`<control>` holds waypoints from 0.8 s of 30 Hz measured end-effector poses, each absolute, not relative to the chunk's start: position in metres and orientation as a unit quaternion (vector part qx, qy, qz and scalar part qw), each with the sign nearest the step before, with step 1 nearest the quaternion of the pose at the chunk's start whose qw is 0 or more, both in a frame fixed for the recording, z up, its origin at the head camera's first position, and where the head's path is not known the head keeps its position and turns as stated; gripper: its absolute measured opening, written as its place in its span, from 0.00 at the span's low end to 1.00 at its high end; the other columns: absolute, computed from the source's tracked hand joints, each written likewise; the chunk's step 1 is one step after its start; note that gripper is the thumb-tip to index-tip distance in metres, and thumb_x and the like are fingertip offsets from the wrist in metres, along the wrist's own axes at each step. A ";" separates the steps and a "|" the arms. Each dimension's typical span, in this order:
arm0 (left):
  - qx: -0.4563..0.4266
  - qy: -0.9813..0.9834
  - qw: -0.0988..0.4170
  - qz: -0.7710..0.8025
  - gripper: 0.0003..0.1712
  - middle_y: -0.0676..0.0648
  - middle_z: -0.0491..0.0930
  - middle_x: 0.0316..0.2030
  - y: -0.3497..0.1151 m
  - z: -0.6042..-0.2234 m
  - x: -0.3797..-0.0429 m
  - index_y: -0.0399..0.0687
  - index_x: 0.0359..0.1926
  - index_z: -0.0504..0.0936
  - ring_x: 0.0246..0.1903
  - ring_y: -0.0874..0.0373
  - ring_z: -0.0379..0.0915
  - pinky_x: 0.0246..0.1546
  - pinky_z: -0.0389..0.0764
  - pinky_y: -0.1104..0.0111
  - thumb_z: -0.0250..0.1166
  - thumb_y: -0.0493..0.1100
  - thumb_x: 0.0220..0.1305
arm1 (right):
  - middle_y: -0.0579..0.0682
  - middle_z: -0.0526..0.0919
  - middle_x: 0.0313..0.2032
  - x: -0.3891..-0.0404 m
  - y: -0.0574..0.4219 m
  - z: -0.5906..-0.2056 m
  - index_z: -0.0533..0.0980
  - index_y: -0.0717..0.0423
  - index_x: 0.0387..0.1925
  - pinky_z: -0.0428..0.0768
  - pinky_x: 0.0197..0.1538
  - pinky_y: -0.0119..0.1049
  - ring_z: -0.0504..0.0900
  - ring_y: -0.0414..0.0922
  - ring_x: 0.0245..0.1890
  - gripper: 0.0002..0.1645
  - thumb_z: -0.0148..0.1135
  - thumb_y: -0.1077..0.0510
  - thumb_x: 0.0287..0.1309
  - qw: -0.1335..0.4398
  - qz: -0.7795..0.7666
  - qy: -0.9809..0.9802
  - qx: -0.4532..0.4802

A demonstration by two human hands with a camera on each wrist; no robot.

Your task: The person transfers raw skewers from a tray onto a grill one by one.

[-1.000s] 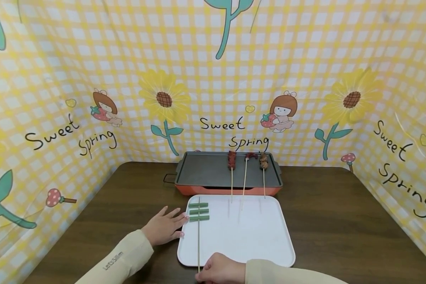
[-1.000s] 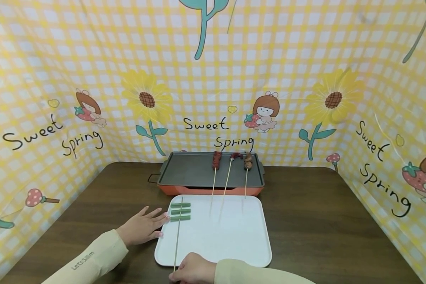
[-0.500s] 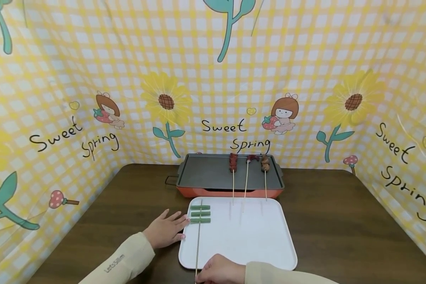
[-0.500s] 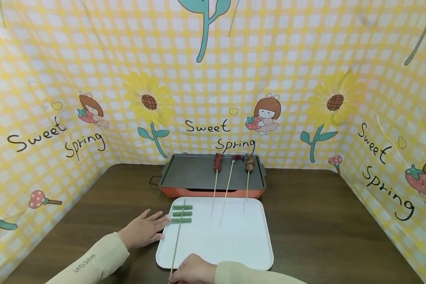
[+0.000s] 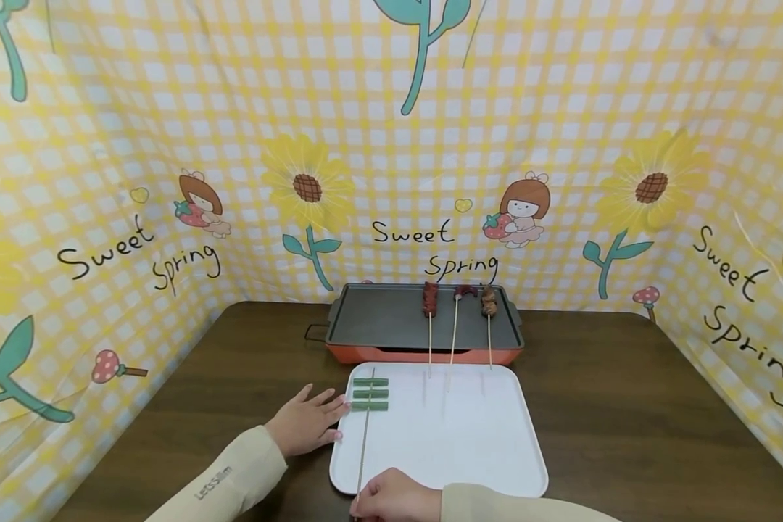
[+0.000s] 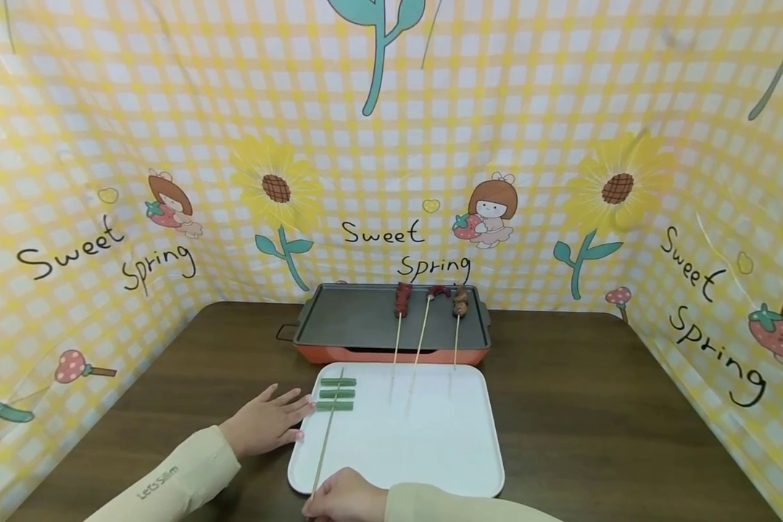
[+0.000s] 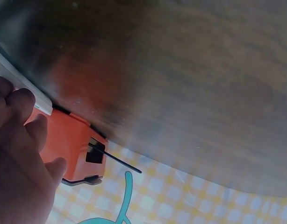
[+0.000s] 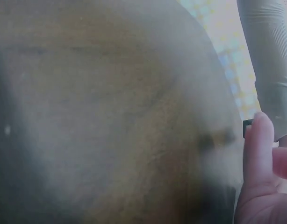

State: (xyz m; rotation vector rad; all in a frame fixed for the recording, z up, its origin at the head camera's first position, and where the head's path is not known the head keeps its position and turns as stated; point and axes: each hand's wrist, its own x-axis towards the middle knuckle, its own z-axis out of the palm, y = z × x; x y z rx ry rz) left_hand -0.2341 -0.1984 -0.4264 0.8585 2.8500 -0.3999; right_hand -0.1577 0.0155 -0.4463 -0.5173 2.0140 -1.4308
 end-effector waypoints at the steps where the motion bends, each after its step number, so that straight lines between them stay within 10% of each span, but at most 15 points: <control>1: 0.287 0.947 0.068 -0.132 0.31 0.51 0.69 0.65 -0.198 -0.427 -0.234 0.52 0.67 0.70 0.67 0.52 0.59 0.65 0.57 0.48 0.54 0.59 0.68 | 0.42 0.78 0.18 -0.157 0.016 -0.446 0.82 0.71 0.29 0.66 0.25 0.21 0.69 0.30 0.18 0.11 0.61 0.64 0.55 0.299 -0.544 0.763 -0.183; 24: 0.288 0.947 0.054 -0.130 0.31 0.51 0.69 0.65 -0.198 -0.431 -0.235 0.51 0.67 0.71 0.67 0.52 0.60 0.65 0.57 0.48 0.53 0.59 0.68 | 0.48 0.81 0.18 -0.139 0.019 -0.428 0.79 0.64 0.37 0.79 0.25 0.26 0.78 0.33 0.17 0.10 0.62 0.71 0.49 0.264 -0.658 0.702 -0.066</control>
